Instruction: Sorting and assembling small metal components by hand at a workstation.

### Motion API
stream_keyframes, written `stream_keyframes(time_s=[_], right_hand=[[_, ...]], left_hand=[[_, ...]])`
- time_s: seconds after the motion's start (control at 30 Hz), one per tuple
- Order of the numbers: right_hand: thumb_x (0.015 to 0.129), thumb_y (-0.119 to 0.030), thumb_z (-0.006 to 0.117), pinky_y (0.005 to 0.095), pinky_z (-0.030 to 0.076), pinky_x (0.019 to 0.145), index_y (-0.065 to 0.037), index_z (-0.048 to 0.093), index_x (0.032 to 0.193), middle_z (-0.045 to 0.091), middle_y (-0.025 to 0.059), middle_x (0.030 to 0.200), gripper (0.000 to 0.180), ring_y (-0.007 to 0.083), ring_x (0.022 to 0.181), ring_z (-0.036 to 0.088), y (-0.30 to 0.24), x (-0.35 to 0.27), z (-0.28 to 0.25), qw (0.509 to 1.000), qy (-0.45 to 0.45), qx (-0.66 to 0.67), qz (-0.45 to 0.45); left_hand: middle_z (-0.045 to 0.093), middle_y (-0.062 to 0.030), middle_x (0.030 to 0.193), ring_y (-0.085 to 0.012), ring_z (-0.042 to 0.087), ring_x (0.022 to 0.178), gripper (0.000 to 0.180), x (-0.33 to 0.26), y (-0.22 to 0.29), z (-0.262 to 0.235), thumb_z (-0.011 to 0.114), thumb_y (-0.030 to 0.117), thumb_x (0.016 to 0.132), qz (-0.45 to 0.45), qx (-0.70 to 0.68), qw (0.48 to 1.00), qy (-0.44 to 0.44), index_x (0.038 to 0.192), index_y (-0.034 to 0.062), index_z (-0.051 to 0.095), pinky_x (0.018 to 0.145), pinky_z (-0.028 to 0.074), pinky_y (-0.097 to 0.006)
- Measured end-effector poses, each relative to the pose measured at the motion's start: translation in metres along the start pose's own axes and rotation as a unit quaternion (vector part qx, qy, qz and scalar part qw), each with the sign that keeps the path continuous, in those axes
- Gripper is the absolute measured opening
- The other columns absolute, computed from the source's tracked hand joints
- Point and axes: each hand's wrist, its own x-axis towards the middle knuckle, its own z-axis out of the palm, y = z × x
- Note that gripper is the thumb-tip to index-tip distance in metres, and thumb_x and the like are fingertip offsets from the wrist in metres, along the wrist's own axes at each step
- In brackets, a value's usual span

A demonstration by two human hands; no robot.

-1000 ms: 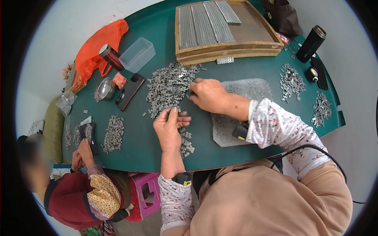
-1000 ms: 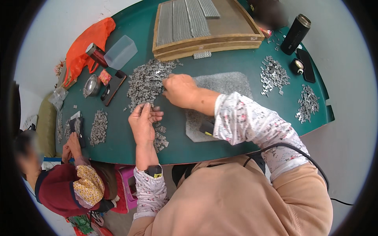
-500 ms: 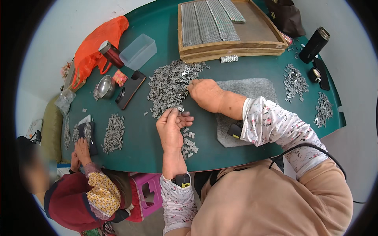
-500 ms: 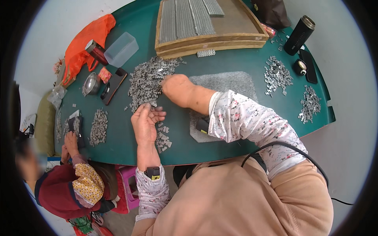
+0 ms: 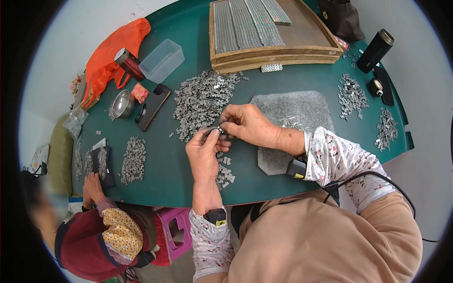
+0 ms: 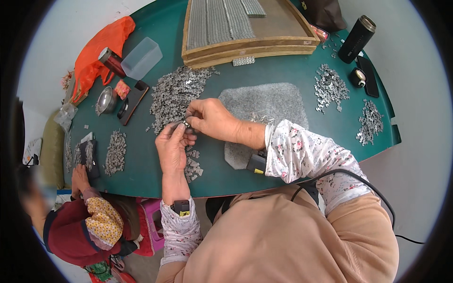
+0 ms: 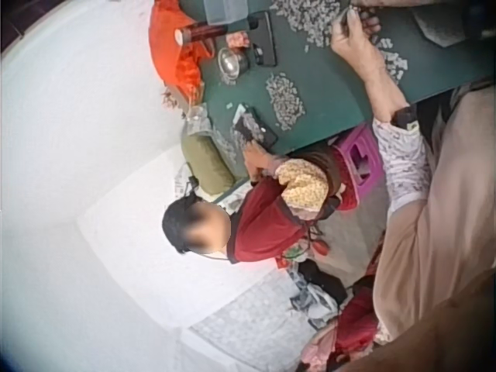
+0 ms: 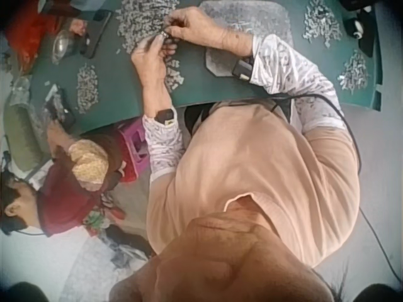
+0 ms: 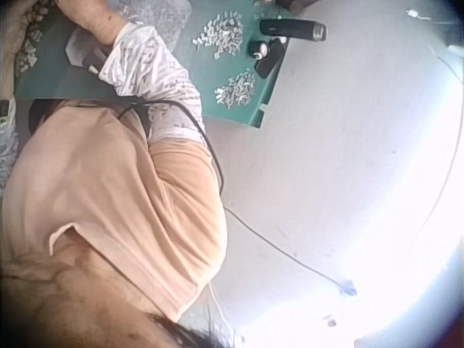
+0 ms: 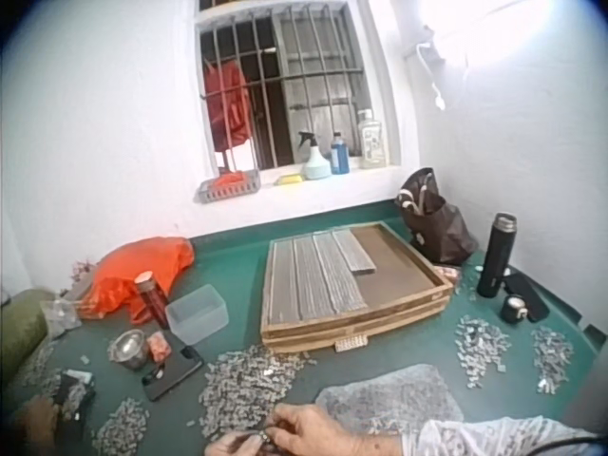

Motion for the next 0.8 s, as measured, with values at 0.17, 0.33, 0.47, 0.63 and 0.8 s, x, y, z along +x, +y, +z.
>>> stream_keyframes(time_s=[0.17,0.33,0.47,0.63,0.8], right_hand=[[0.083,-0.006,0.065,0.0319,0.054,0.059,0.003,0.061,0.089,0.067,0.0145,0.072,0.011,0.0225,0.066,0.069,-0.008,-0.008,0.001,0.981,0.050,-0.145,-0.115],[0.081,-0.006,0.065,0.0349,0.054,0.059,0.002,0.061,0.089,0.066,0.0180,0.074,0.012,0.0290,0.068,0.069,-0.009,-0.010,0.005,0.973,0.070,-0.170,-0.138],[0.080,-0.005,0.065,0.0359,0.054,0.059,0.002,0.061,0.091,0.066,0.0180,0.075,0.014,0.0311,0.068,0.068,-0.010,-0.008,0.009,0.984,0.071,-0.146,-0.078],[0.081,-0.005,0.064,0.0370,0.054,0.059,0.002,0.062,0.091,0.065,0.0170,0.076,0.013,0.0324,0.068,0.067,-0.007,-0.003,0.007,0.969,0.050,-0.174,-0.165],[0.080,-0.005,0.063,0.0401,0.053,0.065,0.001,0.064,0.098,0.064,0.0155,0.079,0.020,0.0332,0.073,0.066,-0.003,0.027,-0.010,0.951,-0.055,-0.227,-0.205]], left_hand=[[0.068,-0.0104,0.078,-0.0168,0.064,0.060,0.009,-0.002,-0.001,0.000,0.064,0.004,0.089,-0.006,-0.008,1.000,-0.004,0.095,-0.0031,0.064,0.053,0.052,-0.026],[0.067,-0.0093,0.078,-0.0152,0.063,0.060,0.009,-0.003,0.000,0.003,0.065,0.004,0.089,0.009,-0.012,1.000,-0.002,0.094,-0.0031,0.065,0.053,0.052,-0.025],[0.066,-0.0083,0.075,-0.0143,0.064,0.060,0.010,-0.006,-0.002,0.006,0.066,0.004,0.088,0.034,0.024,0.999,0.022,0.095,-0.0044,0.066,0.053,0.052,-0.025],[0.066,-0.0086,0.074,-0.0143,0.064,0.060,0.008,-0.008,0.000,0.007,0.065,0.003,0.089,0.033,-0.001,0.999,0.036,0.092,-0.0037,0.065,0.052,0.052,-0.025],[0.065,-0.0079,0.074,-0.0160,0.063,0.059,0.008,-0.004,0.007,0.002,0.062,0.007,0.091,0.030,-0.006,0.998,0.056,0.093,-0.0002,0.062,0.052,0.050,-0.026]])
